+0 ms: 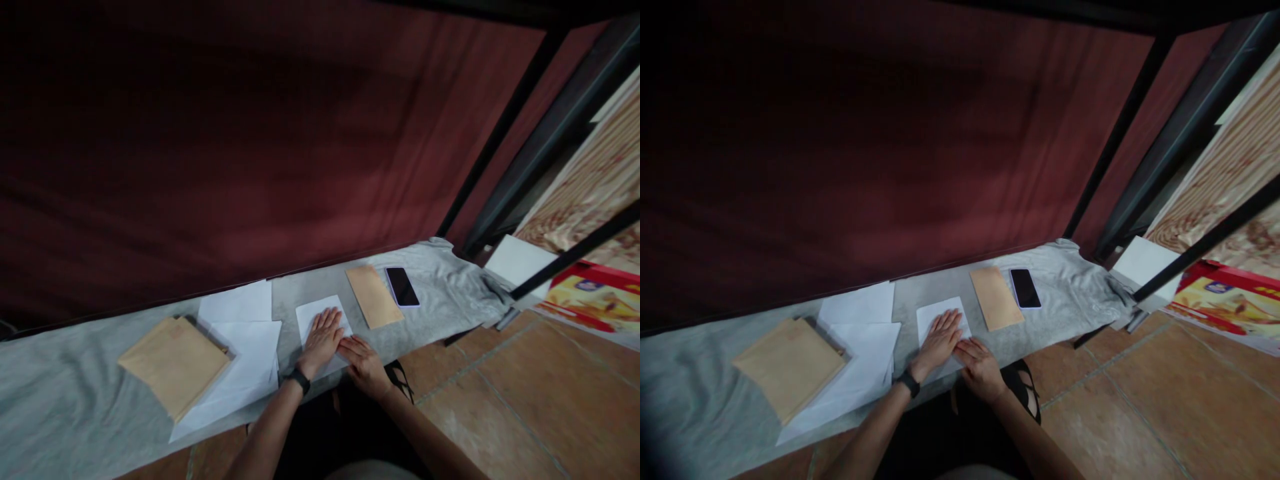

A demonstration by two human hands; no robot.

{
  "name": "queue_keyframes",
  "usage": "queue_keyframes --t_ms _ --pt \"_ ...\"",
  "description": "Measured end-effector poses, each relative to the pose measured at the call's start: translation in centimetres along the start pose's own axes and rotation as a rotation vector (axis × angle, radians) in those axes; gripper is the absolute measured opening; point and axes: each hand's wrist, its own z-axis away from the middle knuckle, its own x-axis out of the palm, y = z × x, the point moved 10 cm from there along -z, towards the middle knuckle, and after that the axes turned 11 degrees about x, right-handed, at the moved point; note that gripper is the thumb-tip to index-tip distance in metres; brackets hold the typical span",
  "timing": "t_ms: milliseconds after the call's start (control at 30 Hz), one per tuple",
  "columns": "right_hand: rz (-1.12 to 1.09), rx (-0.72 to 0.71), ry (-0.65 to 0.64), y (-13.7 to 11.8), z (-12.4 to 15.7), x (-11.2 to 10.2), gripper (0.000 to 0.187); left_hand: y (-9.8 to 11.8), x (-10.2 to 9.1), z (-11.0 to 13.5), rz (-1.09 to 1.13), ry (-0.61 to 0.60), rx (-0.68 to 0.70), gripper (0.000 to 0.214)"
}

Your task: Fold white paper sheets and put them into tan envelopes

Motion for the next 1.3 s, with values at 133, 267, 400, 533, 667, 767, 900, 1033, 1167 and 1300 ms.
queue_keyframes --t_ms 133,267,400,533,667,767,900,1033,1167,1300 --pt "-0.018 -0.012 -0.022 0.0 0.1 -0.1 0.054 -2.5 -0.4 -1.0 -0.045 0.014 -0.061 0.051" --pt "-0.015 -0.027 -0.015 0.1 0.1 -0.1 0.051 -5.3 -1.1 -0.5 -0.026 0.096 -0.140 0.051" --pt "0.022 -0.049 -0.007 0.1 0.1 0.3 0.052 -5.6 -1.5 2.3 0.102 0.156 -0.198 0.046" --pt "0.045 -0.060 -0.013 0.0 -0.4 0.3 0.056 -1.6 -1.9 7.0 0.287 0.151 -0.078 0.047" --pt "0.011 -0.030 -0.038 0.1 -1.3 0.2 0.056 0.6 -2.4 11.1 0.258 0.180 -0.036 0.059" --pt "-0.038 -0.025 -0.090 0.3 -1.5 0.4 0.054 -0.3 -2.3 12.3 0.215 0.233 -0.075 0.055" --pt "-0.094 -0.023 -0.095 1.4 -0.6 -0.3 0.054 -0.7 -2.0 12.3 0.168 0.247 0.001 0.053" --pt "-0.131 0.000 -0.024 3.4 0.6 -1.8 0.045 -0.5 -2.4 12.5 0.160 0.280 0.027 0.053" --pt "-0.135 0.036 0.008 4.4 0.7 -2.1 0.038 -0.5 -2.6 12.5 0.180 0.277 -0.014 0.064" --pt "-0.141 0.079 0.035 4.8 0.5 -1.9 0.032 -0.5 -2.8 12.4 0.190 0.253 -0.017 0.060"
